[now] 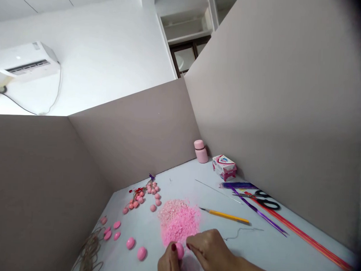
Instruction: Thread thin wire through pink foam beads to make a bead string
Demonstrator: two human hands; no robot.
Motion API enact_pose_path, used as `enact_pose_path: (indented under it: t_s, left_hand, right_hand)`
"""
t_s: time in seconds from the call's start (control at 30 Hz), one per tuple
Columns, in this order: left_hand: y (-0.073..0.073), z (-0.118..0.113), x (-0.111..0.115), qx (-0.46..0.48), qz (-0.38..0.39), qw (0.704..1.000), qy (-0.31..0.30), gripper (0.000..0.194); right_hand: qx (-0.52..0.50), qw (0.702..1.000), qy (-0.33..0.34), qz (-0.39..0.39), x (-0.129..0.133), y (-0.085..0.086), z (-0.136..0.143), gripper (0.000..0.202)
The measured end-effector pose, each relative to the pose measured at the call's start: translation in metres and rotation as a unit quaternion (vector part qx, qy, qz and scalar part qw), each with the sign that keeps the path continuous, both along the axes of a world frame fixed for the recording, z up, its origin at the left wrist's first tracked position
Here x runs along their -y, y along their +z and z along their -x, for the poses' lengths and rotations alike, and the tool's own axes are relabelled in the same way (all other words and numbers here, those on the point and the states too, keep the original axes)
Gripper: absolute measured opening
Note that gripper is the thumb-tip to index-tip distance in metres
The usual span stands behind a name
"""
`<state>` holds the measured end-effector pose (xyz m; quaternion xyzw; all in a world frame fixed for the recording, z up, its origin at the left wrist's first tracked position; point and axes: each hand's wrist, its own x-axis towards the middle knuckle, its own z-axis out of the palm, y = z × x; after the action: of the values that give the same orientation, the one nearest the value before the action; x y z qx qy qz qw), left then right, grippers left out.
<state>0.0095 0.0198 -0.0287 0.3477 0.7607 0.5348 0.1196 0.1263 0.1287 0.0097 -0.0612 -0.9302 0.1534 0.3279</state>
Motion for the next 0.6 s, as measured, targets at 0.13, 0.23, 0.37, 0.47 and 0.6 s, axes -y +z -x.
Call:
enact_pose_path:
  t_s: [0.13, 0.23, 0.37, 0.47, 0.6]
  left_hand:
    - [0.0038, -0.0002, 0.0001, -0.008, -0.002, 1.000, -0.015, 0.053]
    - [0.0070, -0.0032, 0.0004, -0.037, -0.015, 0.999, -0.032, 0.052]
    - [0.0092, -0.0078, 0.0013, -0.053, -0.014, 0.997, -0.062, 0.047]
    - [0.0096, -0.0086, 0.0022, -0.057, -0.012, 0.996, -0.067, 0.040]
    - [0.0087, -0.0054, 0.0035, -0.052, 0.007, 0.997, -0.060, 0.041]
  right_hand:
    - [0.001, 1.000, -0.006, 0.014, -0.0006, -0.0025, 0.0011, 0.028]
    - [0.004, 1.000, -0.011, 0.023, -0.0025, -0.0029, 0.0029, 0.032]
    - [0.005, 0.999, -0.014, 0.034, -0.0042, -0.0031, 0.0047, 0.034]
    - [0.005, 0.999, -0.011, 0.038, -0.0036, -0.0039, 0.0042, 0.035]
    - [0.002, 0.999, 0.005, 0.039, -0.0018, -0.0052, 0.0029, 0.036]
